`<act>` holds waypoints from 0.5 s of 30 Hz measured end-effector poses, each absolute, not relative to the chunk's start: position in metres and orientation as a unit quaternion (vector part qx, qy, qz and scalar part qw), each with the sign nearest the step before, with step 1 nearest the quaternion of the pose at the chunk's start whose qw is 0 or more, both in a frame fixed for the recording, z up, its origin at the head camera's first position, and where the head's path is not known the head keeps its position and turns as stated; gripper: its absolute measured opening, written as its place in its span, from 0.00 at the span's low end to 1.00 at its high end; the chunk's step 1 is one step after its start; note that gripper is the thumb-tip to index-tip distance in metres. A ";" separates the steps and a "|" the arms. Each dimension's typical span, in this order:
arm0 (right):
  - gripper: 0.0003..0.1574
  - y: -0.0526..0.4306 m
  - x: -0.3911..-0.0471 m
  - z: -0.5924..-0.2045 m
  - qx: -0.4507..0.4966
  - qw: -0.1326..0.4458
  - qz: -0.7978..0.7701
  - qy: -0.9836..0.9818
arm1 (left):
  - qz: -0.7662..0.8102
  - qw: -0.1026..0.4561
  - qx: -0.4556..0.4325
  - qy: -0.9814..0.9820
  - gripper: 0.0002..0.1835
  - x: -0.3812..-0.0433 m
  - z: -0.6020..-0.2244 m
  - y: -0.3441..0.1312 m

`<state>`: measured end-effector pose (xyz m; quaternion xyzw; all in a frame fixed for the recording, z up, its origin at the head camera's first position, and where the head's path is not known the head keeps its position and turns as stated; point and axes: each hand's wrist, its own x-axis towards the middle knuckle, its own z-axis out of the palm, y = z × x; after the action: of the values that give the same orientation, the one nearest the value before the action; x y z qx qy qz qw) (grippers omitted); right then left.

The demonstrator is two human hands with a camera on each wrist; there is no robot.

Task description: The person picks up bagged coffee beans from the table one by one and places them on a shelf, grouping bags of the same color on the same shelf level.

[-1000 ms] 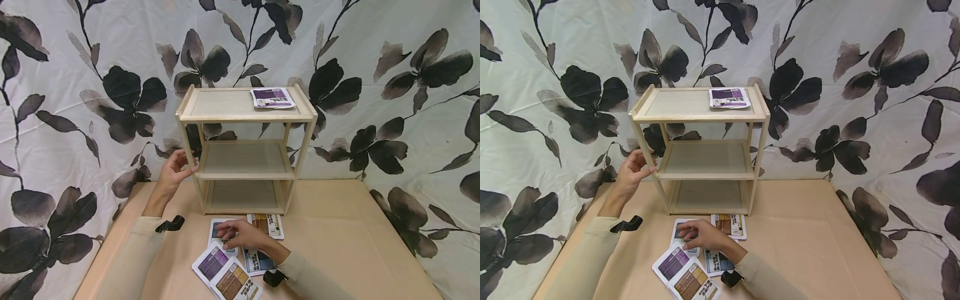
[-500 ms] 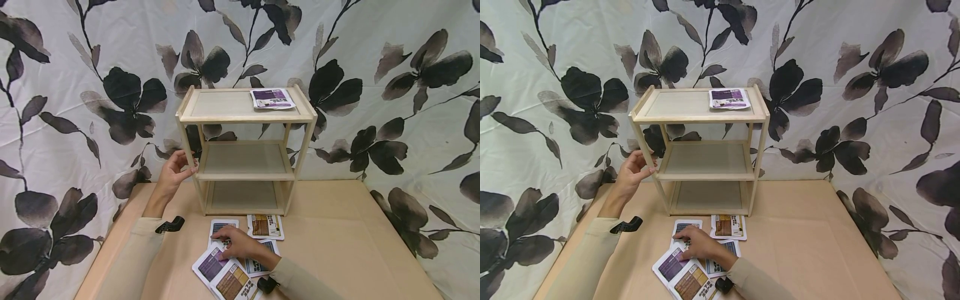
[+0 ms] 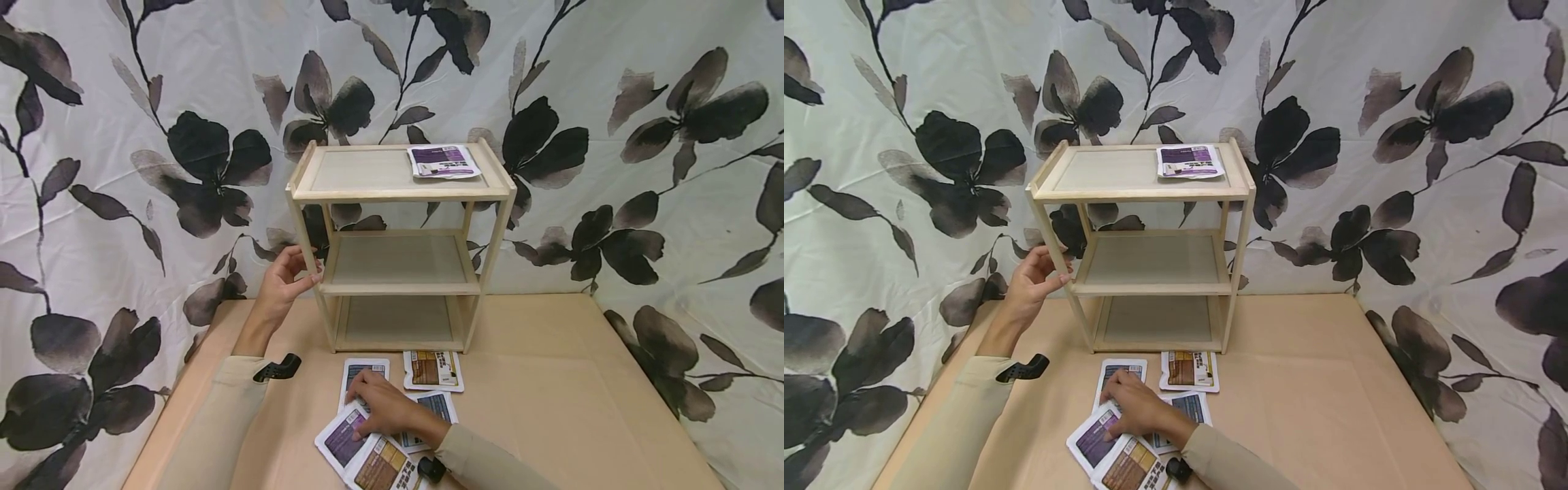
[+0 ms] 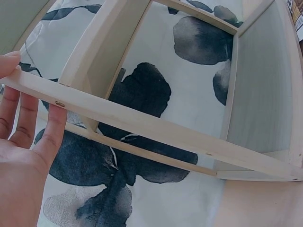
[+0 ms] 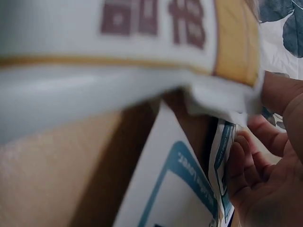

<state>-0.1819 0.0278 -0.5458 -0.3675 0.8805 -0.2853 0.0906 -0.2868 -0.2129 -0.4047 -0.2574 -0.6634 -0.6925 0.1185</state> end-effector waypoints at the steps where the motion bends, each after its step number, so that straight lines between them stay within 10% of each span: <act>1: 0.34 0.028 -0.183 -0.546 -0.364 0.093 -0.293 0.879 | -0.693 0.118 -0.257 -0.663 0.26 -0.287 -0.405 -0.213; 15: 0.25 0.059 -0.209 -0.533 -0.286 0.207 -0.477 0.805 | -0.686 0.121 -0.258 -0.670 0.26 -0.289 -0.406 -0.215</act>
<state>-0.2090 0.0590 -0.5332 -0.2861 0.8046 -0.4771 0.2075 -0.2888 -0.2145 -0.4061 -0.2577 -0.6701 -0.6856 0.1208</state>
